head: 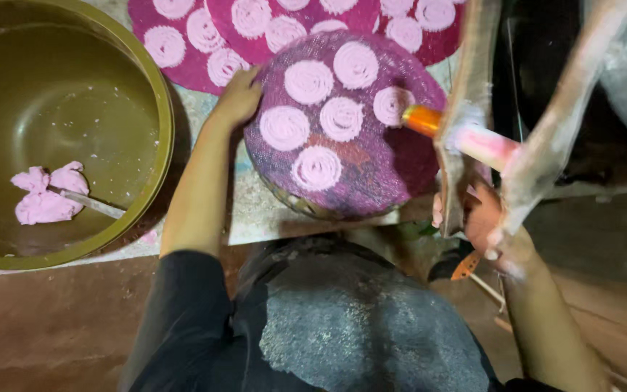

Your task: The person loads pink icing paste into a wooden hand-held extruder press and squeezes rosettes of paste onto round pink boards, one board at a time. They refill the press from a bowl of paste using a small knife and set finished boards aside with the others.

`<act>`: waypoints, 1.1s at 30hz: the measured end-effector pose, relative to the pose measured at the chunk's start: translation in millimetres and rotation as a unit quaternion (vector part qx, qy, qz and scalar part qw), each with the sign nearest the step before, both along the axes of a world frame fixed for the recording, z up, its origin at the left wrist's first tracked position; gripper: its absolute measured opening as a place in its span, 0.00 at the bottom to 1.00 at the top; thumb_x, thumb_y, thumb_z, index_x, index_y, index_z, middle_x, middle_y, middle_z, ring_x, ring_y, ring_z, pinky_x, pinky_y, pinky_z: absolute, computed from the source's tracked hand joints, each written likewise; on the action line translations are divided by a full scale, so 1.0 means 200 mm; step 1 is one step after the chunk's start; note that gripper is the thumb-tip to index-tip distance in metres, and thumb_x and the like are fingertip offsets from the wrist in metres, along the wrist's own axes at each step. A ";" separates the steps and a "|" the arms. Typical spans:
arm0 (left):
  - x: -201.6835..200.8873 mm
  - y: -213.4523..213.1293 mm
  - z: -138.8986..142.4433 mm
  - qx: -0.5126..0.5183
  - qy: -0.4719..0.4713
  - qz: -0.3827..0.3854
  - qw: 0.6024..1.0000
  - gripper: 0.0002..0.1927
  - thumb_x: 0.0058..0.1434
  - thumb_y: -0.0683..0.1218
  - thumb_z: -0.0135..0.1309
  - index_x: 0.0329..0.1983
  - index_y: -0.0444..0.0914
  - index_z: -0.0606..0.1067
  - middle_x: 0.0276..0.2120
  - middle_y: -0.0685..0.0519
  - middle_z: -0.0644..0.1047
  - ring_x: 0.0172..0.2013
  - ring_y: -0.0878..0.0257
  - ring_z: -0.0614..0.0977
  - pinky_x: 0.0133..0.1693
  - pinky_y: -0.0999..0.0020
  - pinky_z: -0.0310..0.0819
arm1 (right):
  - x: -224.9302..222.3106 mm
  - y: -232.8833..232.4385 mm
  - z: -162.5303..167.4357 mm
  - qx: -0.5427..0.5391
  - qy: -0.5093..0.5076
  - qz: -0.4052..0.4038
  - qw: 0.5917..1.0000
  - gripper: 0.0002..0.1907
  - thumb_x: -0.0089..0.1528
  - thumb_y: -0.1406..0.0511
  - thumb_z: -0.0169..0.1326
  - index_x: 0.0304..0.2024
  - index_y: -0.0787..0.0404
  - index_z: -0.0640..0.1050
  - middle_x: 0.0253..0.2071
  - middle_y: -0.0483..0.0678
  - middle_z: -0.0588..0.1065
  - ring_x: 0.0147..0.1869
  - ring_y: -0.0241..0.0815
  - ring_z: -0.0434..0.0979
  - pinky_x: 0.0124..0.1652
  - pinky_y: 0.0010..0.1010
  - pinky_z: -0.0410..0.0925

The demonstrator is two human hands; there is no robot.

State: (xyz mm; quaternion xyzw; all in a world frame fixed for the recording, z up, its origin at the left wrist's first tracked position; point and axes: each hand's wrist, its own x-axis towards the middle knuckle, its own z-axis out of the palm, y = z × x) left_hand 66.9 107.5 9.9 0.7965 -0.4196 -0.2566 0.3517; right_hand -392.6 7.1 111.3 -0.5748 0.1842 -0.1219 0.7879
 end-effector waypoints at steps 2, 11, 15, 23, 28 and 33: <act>-0.03 -0.07 0.03 -0.049 -0.046 0.026 0.997 0.30 0.67 0.48 0.49 0.72 0.36 0.65 0.67 0.36 0.64 0.68 0.43 0.66 0.70 0.59 0.58 | 0.06 0.01 0.01 0.007 0.030 -0.007 1.000 0.67 0.49 0.37 0.67 0.76 0.68 0.55 0.61 0.55 0.67 0.57 0.49 0.70 0.54 0.41 0.65; -0.61 -0.15 0.38 -0.345 0.740 -0.318 0.481 0.51 0.58 0.67 0.57 0.78 0.38 0.55 0.73 0.40 0.61 0.70 0.48 0.64 0.72 0.54 0.54 | -0.02 0.06 0.06 0.144 0.181 0.155 0.961 0.65 0.54 0.24 0.42 0.69 0.73 0.63 0.52 0.60 0.74 0.55 0.51 0.75 0.57 0.40 0.66; -0.64 -0.09 0.46 -0.360 0.702 -0.375 0.487 0.50 0.51 0.63 0.60 0.76 0.46 0.59 0.72 0.45 0.62 0.71 0.51 0.64 0.73 0.55 0.54 | -0.20 -0.02 0.06 0.148 0.233 0.151 0.949 0.62 0.51 0.28 0.50 0.68 0.69 0.62 0.58 0.63 0.74 0.62 0.56 0.75 0.62 0.48 0.66; -0.66 -0.21 0.40 -0.420 0.649 -0.357 0.524 0.28 0.58 0.54 0.53 0.60 0.38 0.71 0.50 0.48 0.71 0.55 0.54 0.71 0.61 0.61 0.62 | -0.23 -0.21 0.14 0.136 0.316 0.172 0.923 0.60 0.52 0.30 0.50 0.69 0.69 0.65 0.66 0.63 0.69 0.72 0.54 0.70 0.67 0.44 0.61; -0.63 -0.28 0.35 -0.408 0.681 -0.322 0.516 0.24 0.54 0.55 0.53 0.52 0.40 0.68 0.54 0.47 0.71 0.61 0.53 0.71 0.65 0.63 0.59 | -0.05 -0.21 0.26 0.177 0.329 0.134 0.918 0.60 0.53 0.32 0.52 0.73 0.65 0.58 0.67 0.63 0.69 0.70 0.54 0.69 0.65 0.47 0.61; -0.66 -0.38 0.21 -0.411 0.754 -0.266 0.438 0.26 0.53 0.53 0.52 0.55 0.40 0.68 0.45 0.51 0.71 0.53 0.54 0.73 0.62 0.60 0.63 | 0.07 -0.23 0.26 0.071 0.351 0.158 0.920 0.61 0.51 0.29 0.44 0.71 0.66 0.61 0.64 0.59 0.69 0.68 0.52 0.74 0.65 0.46 0.65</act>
